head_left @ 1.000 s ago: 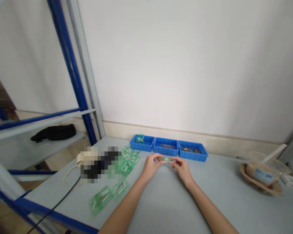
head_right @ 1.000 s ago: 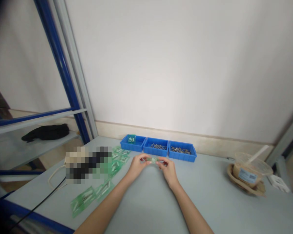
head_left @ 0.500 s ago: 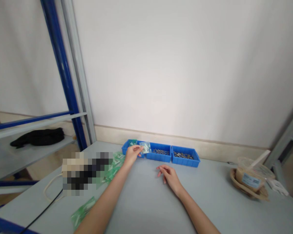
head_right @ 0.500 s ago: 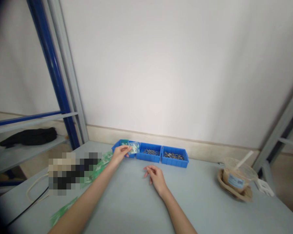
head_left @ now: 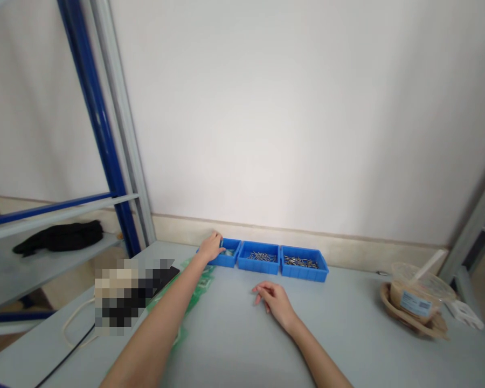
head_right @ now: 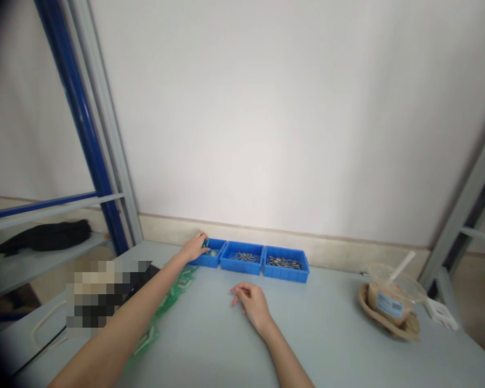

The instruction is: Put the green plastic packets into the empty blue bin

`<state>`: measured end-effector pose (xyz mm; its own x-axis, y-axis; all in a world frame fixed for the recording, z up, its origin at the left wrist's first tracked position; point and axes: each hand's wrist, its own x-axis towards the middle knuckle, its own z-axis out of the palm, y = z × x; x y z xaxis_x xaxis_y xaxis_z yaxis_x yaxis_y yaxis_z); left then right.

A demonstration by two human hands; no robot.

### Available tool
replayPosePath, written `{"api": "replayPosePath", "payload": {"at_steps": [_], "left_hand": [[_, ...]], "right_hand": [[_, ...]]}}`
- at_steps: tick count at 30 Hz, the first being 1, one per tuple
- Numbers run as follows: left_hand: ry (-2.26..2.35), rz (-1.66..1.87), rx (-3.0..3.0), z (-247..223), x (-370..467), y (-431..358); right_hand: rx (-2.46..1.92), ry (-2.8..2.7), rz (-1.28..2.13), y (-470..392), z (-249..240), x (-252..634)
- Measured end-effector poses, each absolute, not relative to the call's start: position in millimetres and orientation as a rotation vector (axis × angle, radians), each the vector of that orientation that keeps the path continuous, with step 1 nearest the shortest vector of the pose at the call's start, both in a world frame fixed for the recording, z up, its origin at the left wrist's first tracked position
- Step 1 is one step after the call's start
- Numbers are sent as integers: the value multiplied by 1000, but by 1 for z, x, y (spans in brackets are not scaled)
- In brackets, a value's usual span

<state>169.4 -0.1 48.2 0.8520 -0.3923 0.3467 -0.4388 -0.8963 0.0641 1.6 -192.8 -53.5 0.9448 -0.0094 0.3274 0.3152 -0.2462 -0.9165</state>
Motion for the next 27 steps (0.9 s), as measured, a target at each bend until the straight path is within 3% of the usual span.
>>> {"api": "replayPosePath", "payload": {"at_steps": [14,21,27], "left_hand": [[-727,320,3025,60,158,8],[-608,788,2968,54,106,34],[-534,428,3067,22,89,68]], "right_hand": [[-1932,-228,-298,-193,-57,-1],[-1957,-239,-302,-195,-59,1],[-2006,-241,-323,-193,-58,-1]]}}
